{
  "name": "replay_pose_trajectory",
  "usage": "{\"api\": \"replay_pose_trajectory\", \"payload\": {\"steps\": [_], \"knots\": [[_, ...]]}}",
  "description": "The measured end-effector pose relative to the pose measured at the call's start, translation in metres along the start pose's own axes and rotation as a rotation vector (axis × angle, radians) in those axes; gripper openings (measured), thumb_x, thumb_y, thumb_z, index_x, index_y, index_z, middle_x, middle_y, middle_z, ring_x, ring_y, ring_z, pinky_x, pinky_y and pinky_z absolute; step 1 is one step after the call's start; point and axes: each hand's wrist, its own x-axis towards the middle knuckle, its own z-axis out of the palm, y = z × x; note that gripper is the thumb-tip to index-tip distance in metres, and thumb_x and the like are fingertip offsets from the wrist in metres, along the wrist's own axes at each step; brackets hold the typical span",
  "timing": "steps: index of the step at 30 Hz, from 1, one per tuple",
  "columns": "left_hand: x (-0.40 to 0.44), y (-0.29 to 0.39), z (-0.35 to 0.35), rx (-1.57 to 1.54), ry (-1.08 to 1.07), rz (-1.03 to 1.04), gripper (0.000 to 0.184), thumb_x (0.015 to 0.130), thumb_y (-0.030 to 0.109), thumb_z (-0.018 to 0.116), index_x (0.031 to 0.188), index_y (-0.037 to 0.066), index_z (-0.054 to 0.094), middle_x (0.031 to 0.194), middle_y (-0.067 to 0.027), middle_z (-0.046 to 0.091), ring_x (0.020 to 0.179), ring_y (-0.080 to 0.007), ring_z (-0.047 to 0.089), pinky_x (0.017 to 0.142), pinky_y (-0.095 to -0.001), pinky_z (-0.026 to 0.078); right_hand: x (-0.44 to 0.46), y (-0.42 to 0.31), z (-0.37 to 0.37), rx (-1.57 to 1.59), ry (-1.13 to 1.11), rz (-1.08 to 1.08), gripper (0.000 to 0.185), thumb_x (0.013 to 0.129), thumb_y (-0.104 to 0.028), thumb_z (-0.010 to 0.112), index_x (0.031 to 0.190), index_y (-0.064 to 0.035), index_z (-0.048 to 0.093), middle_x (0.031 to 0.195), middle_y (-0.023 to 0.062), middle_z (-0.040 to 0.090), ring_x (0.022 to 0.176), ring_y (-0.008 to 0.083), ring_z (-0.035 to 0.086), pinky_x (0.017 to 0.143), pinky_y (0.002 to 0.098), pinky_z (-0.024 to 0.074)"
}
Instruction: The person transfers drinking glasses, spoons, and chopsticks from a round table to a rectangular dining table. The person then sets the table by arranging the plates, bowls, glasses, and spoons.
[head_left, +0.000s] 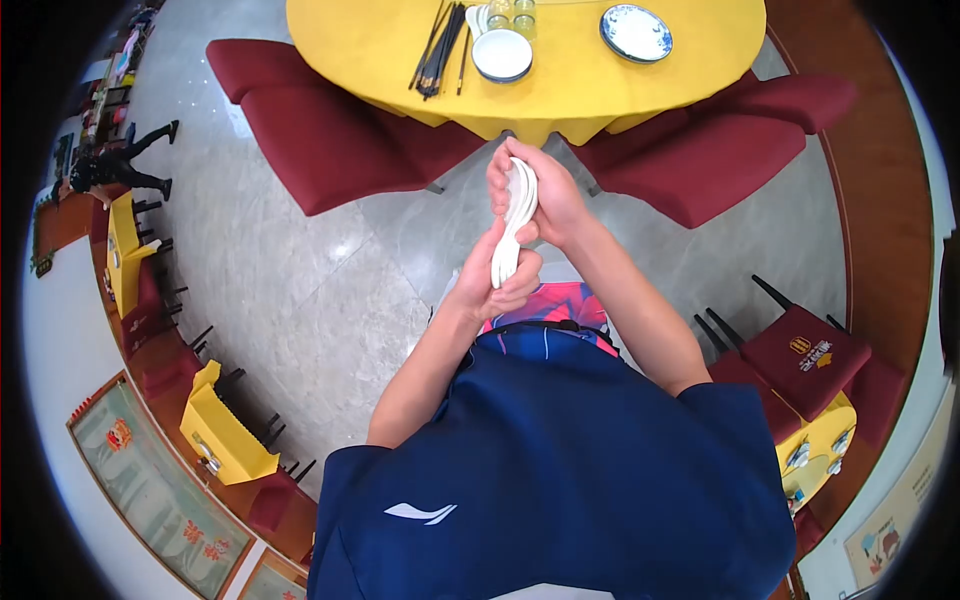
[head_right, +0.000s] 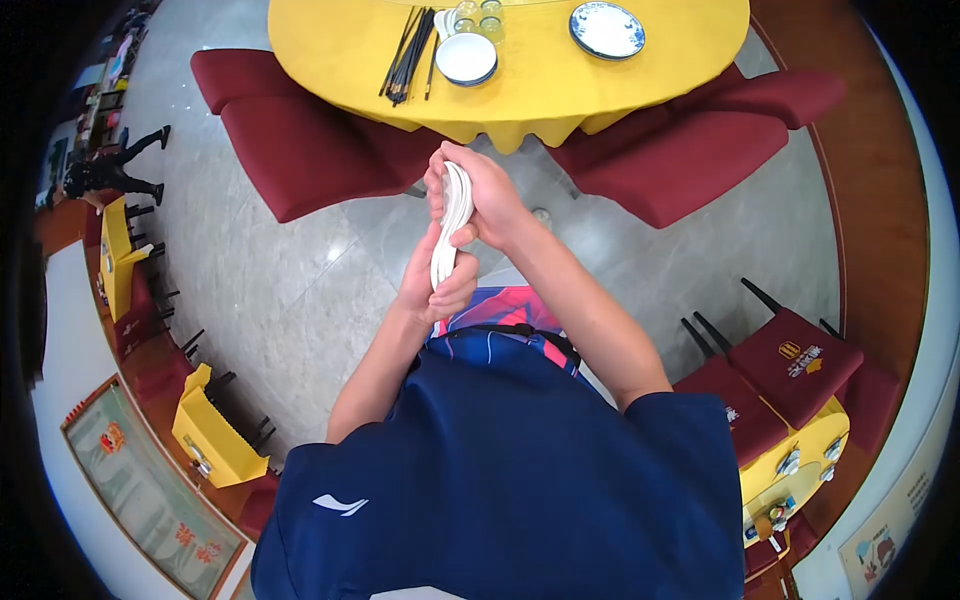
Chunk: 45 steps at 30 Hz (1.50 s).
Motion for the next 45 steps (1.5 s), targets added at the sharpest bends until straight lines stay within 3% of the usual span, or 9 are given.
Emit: {"api": "replay_pose_trajectory", "payload": {"steps": [6, 19, 26, 29, 31, 32, 34, 37, 45], "knots": [[-0.086, -0.018, -0.008, -0.032, -0.192, 0.029, 0.034, 0.101, 0.05, 0.023, 0.098, 0.019, 0.037, 0.048, 0.0033, 0.033, 0.037, -0.0077, 0.03, 0.034, -0.0218, 0.019, -0.022, 0.079, 0.046, -0.13, -0.026, 0.018, 0.031, 0.098, -0.032, 0.043, 0.076, -0.0099, 0.043, 0.064, -0.001, 0.039, 0.052, 0.0104, 0.042, 0.049, 0.0267, 0.0405], [-0.381, -0.038, -0.036, -0.255, -0.469, 0.386, 0.038, 0.102, 0.044, 0.023, 0.092, 0.01, 0.036, 0.044, -0.0026, 0.041, 0.027, -0.0102, 0.038, 0.024, -0.0198, 0.027, -0.017, 0.358, 0.185, -0.489, -0.244, 0.13, 0.032, 0.098, -0.033, 0.042, 0.076, -0.0094, 0.043, 0.065, 0.0038, 0.046, 0.055, 0.0131, 0.047, 0.051, 0.0286, 0.0429], [-0.461, -0.036, -0.047, -0.168, -0.507, 0.623, 0.034, 0.102, 0.043, 0.026, 0.091, 0.013, 0.036, 0.042, 0.0007, 0.038, 0.026, -0.0068, 0.034, 0.024, -0.0191, 0.023, 0.016, 0.447, 0.227, -0.213, -0.408, 0.509, 0.044, 0.099, -0.038, 0.035, 0.067, -0.0088, 0.044, 0.059, 0.0027, 0.041, 0.049, 0.0132, 0.039, 0.044, 0.0268, 0.036], [-0.5, -0.017, -0.052, -0.024, -0.3, 0.725, 0.038, 0.102, 0.045, 0.025, 0.088, 0.012, 0.038, 0.043, -0.0007, 0.039, 0.027, -0.0077, 0.034, 0.025, -0.0197, 0.023, 0.044, 0.48, 0.245, -0.221, -0.524, 0.643, 0.045, 0.1, -0.037, 0.034, 0.067, -0.0084, 0.044, 0.057, 0.0018, 0.039, 0.045, 0.0119, 0.035, 0.04, 0.0266, 0.0322], [-0.53, 0.002, -0.051, 0.297, 0.105, 0.839, 0.041, 0.102, 0.045, 0.027, 0.091, 0.009, 0.045, 0.049, -0.0029, 0.045, 0.036, -0.0081, 0.041, 0.032, -0.0208, 0.029, 0.061, 0.505, 0.267, -0.402, -0.397, 0.608, 0.045, 0.101, -0.037, 0.034, 0.069, -0.0082, 0.045, 0.056, 0.0013, 0.038, 0.042, 0.0112, 0.032, 0.037, 0.0259, 0.0304], [-0.543, 0.012, -0.047, 0.294, 0.119, 0.875, 0.041, 0.102, 0.045, 0.027, 0.091, 0.009, 0.045, 0.049, -0.0029, 0.045, 0.036, -0.0081, 0.041, 0.032, -0.0208, 0.029, 0.072, 0.518, 0.279, -0.404, -0.417, 0.641, 0.045, 0.101, -0.037, 0.034, 0.069, -0.0082, 0.045, 0.056, 0.0013, 0.038, 0.042, 0.0112, 0.032, 0.037, 0.0259, 0.0304], [-0.568, 0.034, -0.037, 0.569, 0.713, 1.074, 0.043, 0.102, 0.041, 0.031, 0.094, 0.005, 0.052, 0.054, -0.0041, 0.05, 0.041, -0.008, 0.045, 0.037, -0.0204, 0.033, 0.095, 0.543, 0.304, -0.5, -0.358, 0.586, 0.043, 0.101, -0.037, 0.035, 0.071, -0.0078, 0.046, 0.056, 0.0011, 0.038, 0.041, 0.0112, 0.032, 0.037, 0.0265, 0.0307], [-0.602, 0.071, -0.029, 0.675, 1.079, 1.2, 0.039, 0.102, 0.035, 0.035, 0.096, 0.003, 0.056, 0.058, -0.0029, 0.052, 0.044, -0.0065, 0.045, 0.039, -0.0198, 0.034, 0.14, 0.58, 0.333, -0.54, -0.471, 0.599, 0.042, 0.101, -0.037, 0.036, 0.072, -0.0082, 0.045, 0.056, 0.0006, 0.038, 0.043, 0.0111, 0.034, 0.039, 0.027, 0.0323], [-0.692, 0.166, -0.011, 0.67, 1.25, 1.247, 0.038, 0.104, 0.032, 0.033, 0.097, 0.002, 0.054, 0.058, 0.001, 0.043, 0.045, -0.0053, 0.038, 0.041, -0.0207, 0.03, 0.242, 0.674, 0.419, -0.513, -0.624, 0.862, 0.042, 0.101, -0.037, 0.035, 0.071, -0.0095, 0.043, 0.057, -0.0001, 0.039, 0.048, 0.0111, 0.038, 0.048, 0.0272, 0.0386]]}}
